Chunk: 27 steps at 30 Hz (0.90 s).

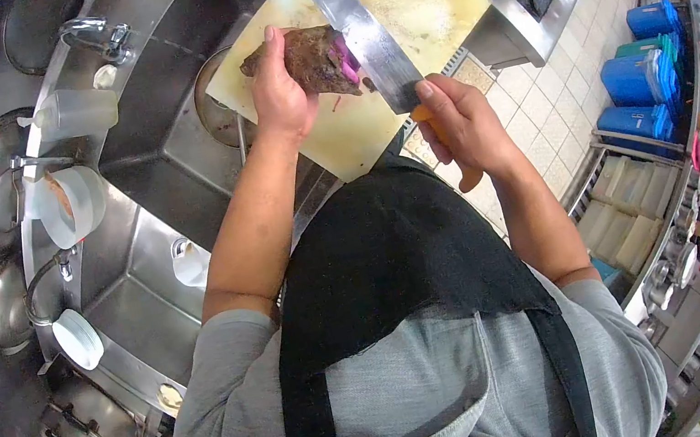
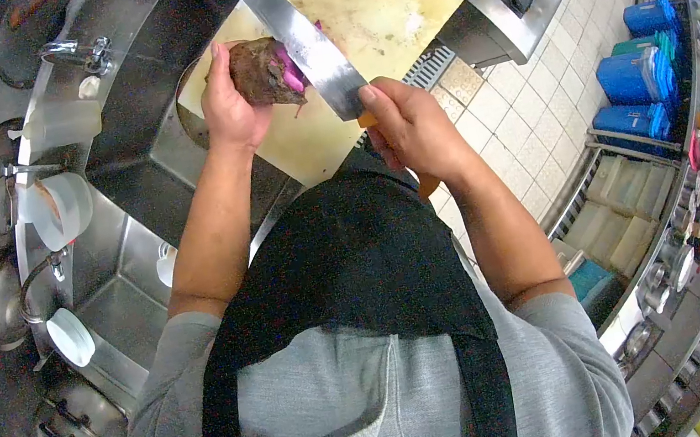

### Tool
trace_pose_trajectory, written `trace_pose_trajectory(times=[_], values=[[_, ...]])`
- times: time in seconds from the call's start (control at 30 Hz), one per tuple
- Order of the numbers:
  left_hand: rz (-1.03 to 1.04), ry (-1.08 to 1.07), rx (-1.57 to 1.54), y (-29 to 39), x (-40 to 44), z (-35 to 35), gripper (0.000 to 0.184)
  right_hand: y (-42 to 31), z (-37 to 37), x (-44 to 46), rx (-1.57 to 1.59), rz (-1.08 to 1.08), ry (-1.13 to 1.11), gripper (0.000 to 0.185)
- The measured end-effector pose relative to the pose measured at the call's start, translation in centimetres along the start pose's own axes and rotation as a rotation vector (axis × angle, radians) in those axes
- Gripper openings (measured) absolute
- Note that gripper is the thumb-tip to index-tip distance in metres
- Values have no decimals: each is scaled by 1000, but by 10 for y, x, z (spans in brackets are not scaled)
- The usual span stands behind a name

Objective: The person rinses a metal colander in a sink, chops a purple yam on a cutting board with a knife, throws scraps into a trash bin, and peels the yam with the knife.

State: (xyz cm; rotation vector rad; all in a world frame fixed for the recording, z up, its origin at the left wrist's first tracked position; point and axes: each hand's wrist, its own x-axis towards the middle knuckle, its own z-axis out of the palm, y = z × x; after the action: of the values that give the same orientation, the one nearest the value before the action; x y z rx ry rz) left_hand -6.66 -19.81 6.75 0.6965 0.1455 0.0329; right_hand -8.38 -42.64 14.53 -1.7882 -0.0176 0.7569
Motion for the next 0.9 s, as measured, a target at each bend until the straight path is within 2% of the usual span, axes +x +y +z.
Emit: trace_pose_trajectory(times=[0.07,0.17,0.23,0.37,0.5,0.6,0.67,0.73,0.8,0.9], values=[[-6,57,21,-9,5,-7,42,-3,-1,5,23,24,-27,37],[-63,-36,-15,-10,5,-17,43,-3,-1,10,71,40,-57,37],[-82,8,-16,-15,6,-18,46,-4,0,15,89,44,-79,36],[-163,29,-35,-15,-6,7,47,-10,2,27,125,31,-94,35],[-178,30,-56,-23,-4,0,46,-15,2,31,135,45,-114,34],[-161,163,8,-23,0,-4,52,-13,3,33,103,36,-111,35],[53,301,70,-26,8,-1,44,-3,6,29,-285,-183,154,36],[75,328,86,-29,15,-12,44,-8,9,15,-294,-169,157,31],[88,354,105,-31,16,-17,43,-4,10,4,-313,-412,165,30],[93,426,116,-32,16,-7,42,5,10,-4,-438,-451,163,33]])
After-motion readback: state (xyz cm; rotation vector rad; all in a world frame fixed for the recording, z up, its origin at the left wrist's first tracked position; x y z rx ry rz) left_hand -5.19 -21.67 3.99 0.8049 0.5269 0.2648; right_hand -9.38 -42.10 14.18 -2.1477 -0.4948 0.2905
